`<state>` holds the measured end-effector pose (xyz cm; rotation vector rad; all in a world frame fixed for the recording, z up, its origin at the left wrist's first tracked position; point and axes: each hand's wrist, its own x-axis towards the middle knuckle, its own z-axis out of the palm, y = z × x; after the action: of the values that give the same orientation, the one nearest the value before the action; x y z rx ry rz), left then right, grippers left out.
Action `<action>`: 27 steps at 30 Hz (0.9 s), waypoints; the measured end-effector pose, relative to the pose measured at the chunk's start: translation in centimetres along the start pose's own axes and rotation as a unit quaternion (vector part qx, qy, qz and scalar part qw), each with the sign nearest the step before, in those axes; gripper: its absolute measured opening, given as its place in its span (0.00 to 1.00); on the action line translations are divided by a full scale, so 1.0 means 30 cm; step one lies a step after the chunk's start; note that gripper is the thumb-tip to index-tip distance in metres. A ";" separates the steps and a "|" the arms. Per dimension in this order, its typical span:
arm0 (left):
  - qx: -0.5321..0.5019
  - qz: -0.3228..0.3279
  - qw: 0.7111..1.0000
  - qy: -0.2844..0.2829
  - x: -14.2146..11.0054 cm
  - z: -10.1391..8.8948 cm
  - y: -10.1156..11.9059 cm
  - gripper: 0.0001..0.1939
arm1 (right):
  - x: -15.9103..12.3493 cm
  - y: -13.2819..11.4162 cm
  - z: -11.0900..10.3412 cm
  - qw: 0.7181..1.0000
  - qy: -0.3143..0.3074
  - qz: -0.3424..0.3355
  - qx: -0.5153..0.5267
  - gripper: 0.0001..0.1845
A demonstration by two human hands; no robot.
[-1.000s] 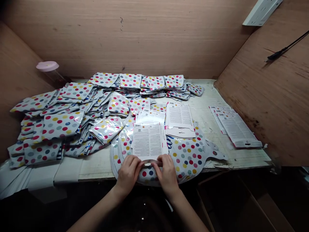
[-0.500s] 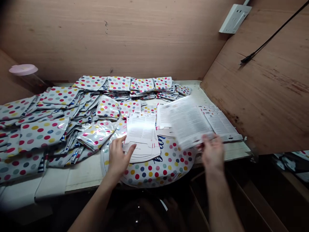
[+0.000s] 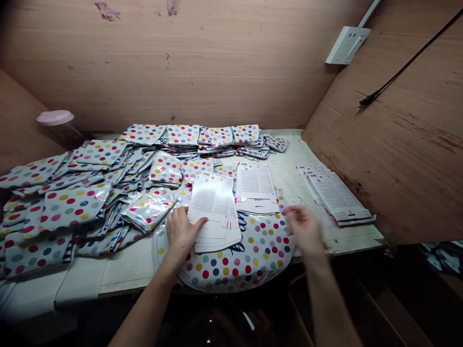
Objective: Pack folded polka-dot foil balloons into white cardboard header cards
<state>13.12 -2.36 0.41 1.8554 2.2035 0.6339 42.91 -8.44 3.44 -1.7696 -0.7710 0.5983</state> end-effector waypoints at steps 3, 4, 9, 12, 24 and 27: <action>-0.032 0.009 0.999 0.010 -0.022 -0.021 -0.008 0.19 | -0.262 -0.031 0.231 0.898 -0.356 0.168 0.196 0.25; -0.044 0.007 0.999 0.010 -0.030 -0.026 -0.012 0.17 | -0.329 -0.040 0.293 0.856 -0.385 0.222 0.265 0.24; -0.128 0.006 0.991 0.032 -0.075 -0.055 -0.046 0.08 | -0.457 -0.023 0.444 0.756 -0.288 0.366 0.459 0.12; -0.220 0.006 0.975 0.035 -0.128 -0.082 -0.059 0.09 | -0.455 0.010 0.442 0.738 -0.295 0.360 0.488 0.10; -0.400 0.039 0.908 -0.118 -0.282 -0.045 -0.089 0.23 | -0.485 -0.056 0.392 0.810 -0.230 0.251 0.477 0.12; -0.448 0.215 0.837 -0.230 -0.276 -0.063 -0.117 0.32 | -0.503 -0.082 0.385 0.780 -0.261 0.305 0.480 0.14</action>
<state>10.85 -11.23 -0.48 1.6789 0.8994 0.9475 24.08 -11.92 2.63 -0.8235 -0.1019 1.6305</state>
